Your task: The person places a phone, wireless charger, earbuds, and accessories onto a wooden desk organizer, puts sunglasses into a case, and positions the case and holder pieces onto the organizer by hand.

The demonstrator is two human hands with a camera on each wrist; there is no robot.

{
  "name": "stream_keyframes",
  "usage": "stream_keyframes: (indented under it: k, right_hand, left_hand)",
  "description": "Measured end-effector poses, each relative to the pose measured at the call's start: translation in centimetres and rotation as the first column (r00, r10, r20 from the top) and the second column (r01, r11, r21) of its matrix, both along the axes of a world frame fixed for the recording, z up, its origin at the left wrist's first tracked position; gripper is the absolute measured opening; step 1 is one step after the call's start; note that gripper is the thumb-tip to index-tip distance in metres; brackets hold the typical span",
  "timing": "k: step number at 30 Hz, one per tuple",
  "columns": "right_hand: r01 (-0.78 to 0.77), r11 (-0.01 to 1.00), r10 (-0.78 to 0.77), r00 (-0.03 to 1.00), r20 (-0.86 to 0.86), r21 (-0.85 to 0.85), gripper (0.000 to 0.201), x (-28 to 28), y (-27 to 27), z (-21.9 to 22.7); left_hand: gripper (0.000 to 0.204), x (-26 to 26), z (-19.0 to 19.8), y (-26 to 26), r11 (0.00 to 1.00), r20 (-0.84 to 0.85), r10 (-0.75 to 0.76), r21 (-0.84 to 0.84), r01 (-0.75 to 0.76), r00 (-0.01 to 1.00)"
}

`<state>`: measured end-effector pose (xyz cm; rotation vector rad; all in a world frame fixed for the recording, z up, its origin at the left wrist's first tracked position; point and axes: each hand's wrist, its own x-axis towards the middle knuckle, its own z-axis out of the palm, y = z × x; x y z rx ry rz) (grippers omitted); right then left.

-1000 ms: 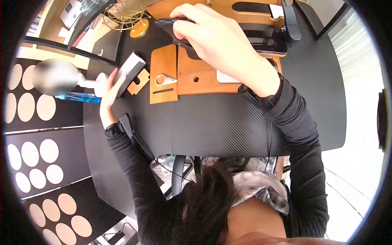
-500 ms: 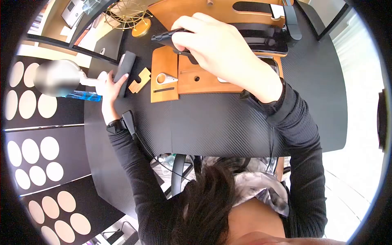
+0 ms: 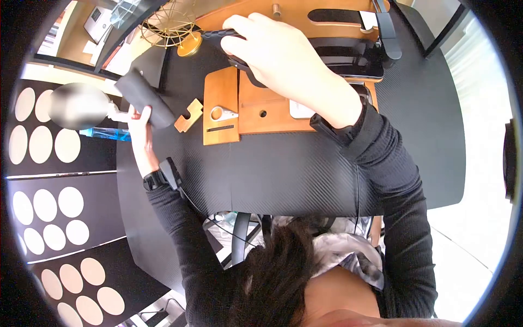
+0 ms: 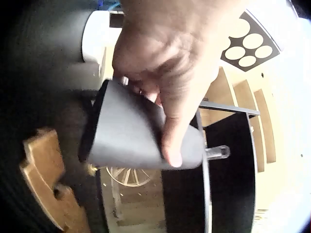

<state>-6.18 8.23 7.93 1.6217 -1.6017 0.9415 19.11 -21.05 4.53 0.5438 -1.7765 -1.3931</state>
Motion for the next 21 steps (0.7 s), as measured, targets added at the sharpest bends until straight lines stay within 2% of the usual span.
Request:
stream_keyframes:
  k: [2, 3, 4, 5, 7, 8, 9, 10, 11, 12, 13, 14, 16, 18, 19, 20, 21]
  right_hand:
    - [0.016, 1.000, -0.016, 1.000, -0.019, -0.016, 0.019, -0.3, -0.3, 0.0]
    - [0.036, 0.999, -0.037, 0.999, -0.039, -0.040, 0.020, -0.5, -0.4, 0.0]
    - [0.055, 0.996, -0.059, 0.996, -0.060, -0.063, 0.021, -0.7, -0.5, 0.0]
    - [0.054, 0.997, -0.058, 0.997, -0.060, -0.061, 0.021, -1.1, -0.4, 0.1]
    - [0.075, 0.984, -0.098, 0.984, -0.145, -0.159, 0.024, -1.9, -0.4, 0.2]
    - [-0.137, 0.936, 0.129, 0.991, -0.046, -0.324, 0.016, -2.1, -0.7, 1.0]
    - [-0.103, 0.966, 0.107, 0.994, 0.001, -0.237, 0.018, -2.0, 0.4, 2.2]
    - [-0.073, 0.986, 0.080, 0.996, 0.045, -0.147, 0.021, -1.7, 1.6, 3.0]
    - [-0.075, 0.987, 0.082, 0.996, 0.042, -0.143, 0.021, -1.5, 1.9, 2.9]
    - [-0.168, 0.981, 0.177, 0.980, 0.088, -0.100, 0.023, -1.4, 2.1, 2.8]
    - [-0.262, 0.963, 0.268, 0.953, 0.140, -0.063, 0.026, -1.2, 2.3, 2.7]
    - [-0.265, 0.962, 0.271, 0.952, 0.143, -0.061, 0.026, -1.0, 2.1, 2.4]
    - [-0.223, 0.975, 0.224, 0.974, -0.021, 0.023, 0.027, -0.2, 1.5, 1.4]
    - [-0.210, 0.976, 0.211, 0.977, -0.018, 0.054, 0.026, 0.4, 1.3, 0.4]
    - [-0.159, 0.985, 0.164, 0.985, -0.061, 0.072, 0.024, 0.3, 1.2, 0.3]
    - [-0.107, 0.990, 0.116, 0.988, -0.106, 0.087, 0.023, 0.2, 1.1, 0.2]
    - [-0.087, 0.992, 0.096, 0.990, -0.105, 0.089, 0.018, 0.0, 1.0, 0.1]
  left_hand:
    - [0.036, -1.0, -0.1, 1.7, 0.995, -0.098, -0.104, -0.007, 0.103, 0.990]
    - [0.043, -1.4, -0.5, 1.4, 0.988, 0.065, -0.106, -0.107, 0.112, 0.992]
    - [0.040, -4.1, 2.0, 7.4, 0.933, 0.355, 0.180, -0.358, -0.045, 0.917]
    - [0.035, -6.5, 3.5, 12.3, 0.976, 0.270, -0.022, -0.202, 0.079, 0.962]
    - [0.046, -9.4, 2.5, 14.2, 0.905, 0.322, -0.358, -0.110, 0.410, 0.876]
    - [0.054, -10.5, 1.2, 14.9, 0.937, 0.415, -0.223, -0.159, 0.312, 0.882]
    - [0.059, -11.7, 0.7, 16.2, 0.819, 0.368, -0.228, -0.429, 0.382, 0.901]
    - [0.059, -12.5, -0.1, 16.6, 0.821, 0.364, -0.229, -0.425, 0.380, 0.903]
    - [0.062, -13.2, -1.1, 16.7, 0.913, 0.326, -0.257, -0.226, 0.339, 0.910]
    - [0.065, -13.8, -1.7, 16.6, 0.957, 0.285, -0.274, -0.011, 0.289, 0.918]
    - [0.067, -14.0, -1.3, 16.3, 0.897, 0.089, -0.438, 0.109, 0.428, 0.895]
    - [0.061, -13.7, -0.1, 16.7, 0.903, 0.175, -0.429, 0.041, 0.429, 0.886]
    - [0.053, -13.5, -1.4, 15.5, 0.907, 0.171, -0.414, -0.007, 0.421, 0.894]
    - [0.049, -12.1, -1.0, 14.0, 0.868, 0.408, -0.286, -0.272, 0.415, 0.867]
    - [0.049, -11.7, 2.0, 15.7, 0.897, 0.522, -0.197, -0.246, 0.367, 0.830]
    - [0.050, -11.8, 1.6, 14.4, 0.766, 0.301, -0.287, -0.498, 0.407, 0.909]
    - [0.051, -10.5, 1.9, 13.2, 0.717, 0.402, -0.274, -0.520, 0.464, 0.874]
